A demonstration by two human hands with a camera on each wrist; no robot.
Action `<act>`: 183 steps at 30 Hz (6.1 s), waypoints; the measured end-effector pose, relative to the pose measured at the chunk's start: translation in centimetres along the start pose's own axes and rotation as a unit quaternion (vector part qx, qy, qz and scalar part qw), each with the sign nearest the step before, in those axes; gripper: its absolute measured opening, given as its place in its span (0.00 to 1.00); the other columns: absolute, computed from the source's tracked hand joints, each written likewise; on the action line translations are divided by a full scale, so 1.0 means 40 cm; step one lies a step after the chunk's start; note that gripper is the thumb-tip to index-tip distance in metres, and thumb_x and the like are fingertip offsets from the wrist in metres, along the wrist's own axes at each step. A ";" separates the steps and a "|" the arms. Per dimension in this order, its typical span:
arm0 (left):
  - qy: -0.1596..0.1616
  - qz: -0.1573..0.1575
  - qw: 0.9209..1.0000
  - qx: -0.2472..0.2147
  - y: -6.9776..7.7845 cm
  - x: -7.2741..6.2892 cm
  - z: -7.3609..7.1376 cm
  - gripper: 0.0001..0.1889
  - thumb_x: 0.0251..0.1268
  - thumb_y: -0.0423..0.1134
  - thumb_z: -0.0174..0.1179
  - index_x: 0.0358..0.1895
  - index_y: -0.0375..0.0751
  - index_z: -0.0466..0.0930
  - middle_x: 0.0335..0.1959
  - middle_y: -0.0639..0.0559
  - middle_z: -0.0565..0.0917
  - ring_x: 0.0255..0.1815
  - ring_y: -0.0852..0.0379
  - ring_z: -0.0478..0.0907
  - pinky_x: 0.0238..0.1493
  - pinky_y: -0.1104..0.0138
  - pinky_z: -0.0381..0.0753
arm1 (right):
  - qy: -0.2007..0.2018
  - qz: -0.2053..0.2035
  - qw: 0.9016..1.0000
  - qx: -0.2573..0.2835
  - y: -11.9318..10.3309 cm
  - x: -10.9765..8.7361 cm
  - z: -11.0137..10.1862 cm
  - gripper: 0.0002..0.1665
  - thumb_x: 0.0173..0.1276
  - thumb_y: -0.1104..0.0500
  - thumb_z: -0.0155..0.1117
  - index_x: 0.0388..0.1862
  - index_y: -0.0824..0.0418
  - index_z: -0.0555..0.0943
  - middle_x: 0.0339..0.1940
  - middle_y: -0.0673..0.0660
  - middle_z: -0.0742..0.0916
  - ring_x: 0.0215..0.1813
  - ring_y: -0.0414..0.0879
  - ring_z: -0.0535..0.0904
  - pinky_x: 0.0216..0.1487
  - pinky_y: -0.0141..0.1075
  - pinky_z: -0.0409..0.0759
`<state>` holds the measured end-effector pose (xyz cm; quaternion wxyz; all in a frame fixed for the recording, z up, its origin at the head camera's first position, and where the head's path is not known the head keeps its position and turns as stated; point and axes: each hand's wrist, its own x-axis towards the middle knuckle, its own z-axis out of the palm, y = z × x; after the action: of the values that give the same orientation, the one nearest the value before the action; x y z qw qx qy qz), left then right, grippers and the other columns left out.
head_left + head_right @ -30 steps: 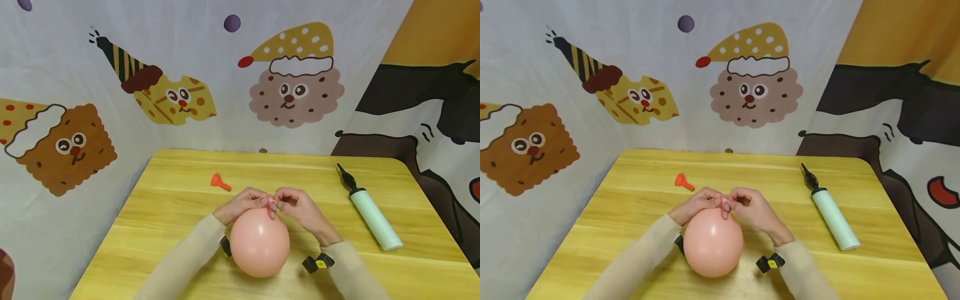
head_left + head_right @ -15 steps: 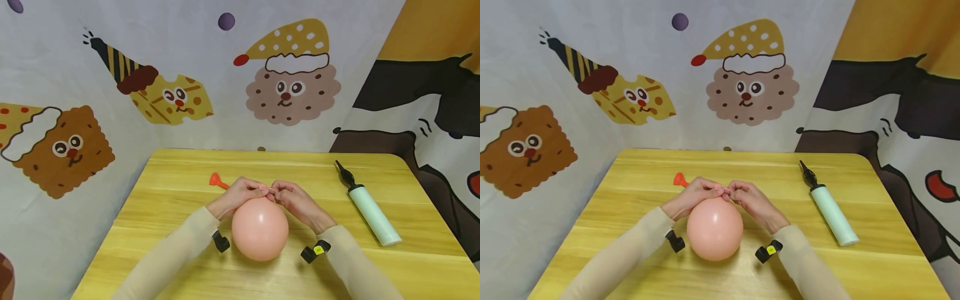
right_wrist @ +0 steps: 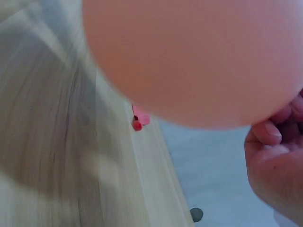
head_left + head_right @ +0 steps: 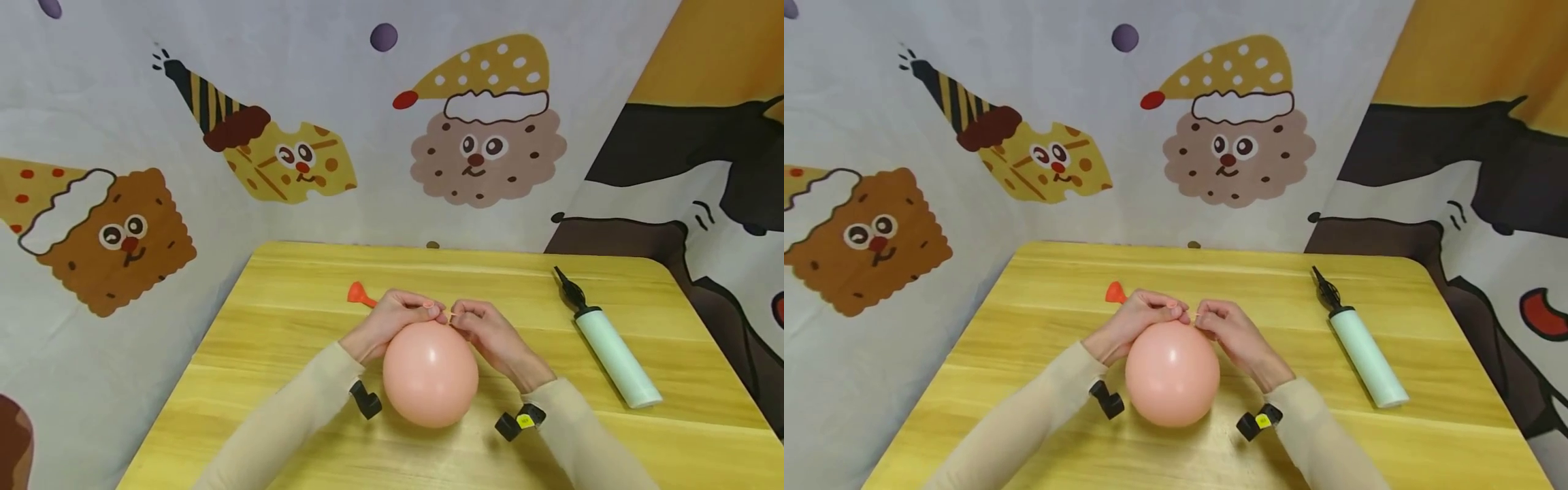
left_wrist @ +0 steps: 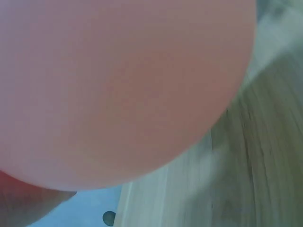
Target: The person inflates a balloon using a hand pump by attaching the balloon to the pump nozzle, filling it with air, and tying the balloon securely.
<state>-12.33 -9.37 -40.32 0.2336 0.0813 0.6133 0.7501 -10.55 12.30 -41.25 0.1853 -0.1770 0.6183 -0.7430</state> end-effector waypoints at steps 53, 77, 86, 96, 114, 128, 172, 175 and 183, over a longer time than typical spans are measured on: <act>-0.172 0.042 0.981 0.079 -0.045 -0.029 -0.031 0.16 0.82 0.39 0.54 0.64 0.39 0.66 0.32 0.54 0.86 0.43 0.56 0.83 0.54 0.60 0.82 | 0.120 0.021 0.945 -0.304 -0.014 -0.005 0.031 0.08 0.65 0.56 0.76 0.31 0.56 0.85 0.27 0.53 0.84 0.32 0.49 0.77 0.33 0.35 0.77; 0.017 0.086 0.984 0.154 -0.077 0.002 -0.010 0.15 0.78 0.34 0.57 0.61 0.41 0.85 0.40 0.44 0.90 0.43 0.57 0.88 0.50 0.64 0.84 | 0.189 -0.033 0.873 -0.449 0.011 -0.012 0.052 0.10 0.58 0.60 0.73 0.24 0.52 0.79 0.22 0.46 0.80 0.26 0.41 0.72 0.27 0.32 0.70; 0.077 0.129 0.971 0.189 -0.062 0.009 0.006 0.17 0.75 0.29 0.56 0.61 0.41 0.85 0.40 0.48 0.91 0.42 0.56 0.89 0.44 0.63 0.88 | 0.174 -0.036 0.895 -0.409 0.016 0.002 0.048 0.07 0.61 0.60 0.73 0.27 0.53 0.82 0.23 0.46 0.81 0.27 0.43 0.74 0.27 0.32 0.71; 0.136 0.146 0.973 0.116 -0.080 0.029 0.015 0.20 0.76 0.28 0.54 0.66 0.45 0.82 0.44 0.44 0.91 0.49 0.52 0.89 0.50 0.61 0.87 | 0.160 -0.029 0.933 -0.320 0.046 -0.043 0.018 0.27 0.75 0.50 0.67 0.67 0.61 0.78 0.61 0.58 0.81 0.61 0.53 0.77 0.56 0.48 0.79; 0.244 0.161 0.954 0.070 -0.117 0.023 -0.033 0.16 0.79 0.36 0.57 0.62 0.34 0.81 0.62 0.41 0.83 0.64 0.47 0.78 0.65 0.59 0.76 | 0.155 0.047 0.906 -0.392 0.051 -0.022 -0.059 0.70 0.61 0.36 0.77 0.86 0.60 0.44 0.81 0.70 0.58 0.72 0.71 0.69 0.61 0.71 0.74; 0.258 0.156 0.925 0.232 -0.100 -0.057 -0.189 0.14 0.77 0.28 0.56 0.61 0.30 0.81 0.60 0.39 0.83 0.63 0.42 0.79 0.63 0.49 0.78 | 0.190 -0.135 0.702 -0.673 0.018 0.131 -0.210 0.66 0.46 0.47 0.88 0.77 0.67 0.61 0.74 0.77 0.66 0.70 0.80 0.64 0.53 0.77 0.72; 0.102 -0.174 0.797 0.569 -0.048 0.124 -0.283 0.15 0.73 0.38 0.62 0.25 0.40 0.87 0.18 0.51 0.85 0.17 0.58 0.79 0.26 0.65 0.82 | 0.282 -0.095 0.716 -0.632 -0.004 -0.189 -0.267 0.32 0.68 0.60 0.69 0.67 0.72 0.74 0.74 0.75 0.69 0.60 0.80 0.71 0.46 0.73 0.70; 0.095 -0.166 0.835 0.516 -0.045 0.114 -0.292 0.11 0.71 0.33 0.59 0.28 0.36 0.86 0.22 0.48 0.86 0.21 0.55 0.83 0.27 0.65 0.85 | 0.284 -0.074 0.723 -0.626 -0.001 -0.203 -0.279 0.31 0.69 0.59 0.68 0.67 0.71 0.74 0.75 0.75 0.68 0.60 0.80 0.69 0.49 0.73 0.68; 0.110 -0.115 0.918 0.364 -0.060 0.047 -0.314 0.15 0.78 0.34 0.53 0.37 0.27 0.85 0.28 0.41 0.88 0.26 0.52 0.87 0.34 0.63 0.88 | 0.274 -0.052 0.727 -0.628 0.014 -0.221 -0.300 0.31 0.71 0.58 0.67 0.67 0.73 0.73 0.75 0.77 0.67 0.59 0.81 0.70 0.47 0.74 0.69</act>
<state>-18.49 -19.27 -45.85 0.2032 0.0070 0.8710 0.4472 -8.75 26.82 -44.17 -0.1846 -0.0734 0.9574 -0.2098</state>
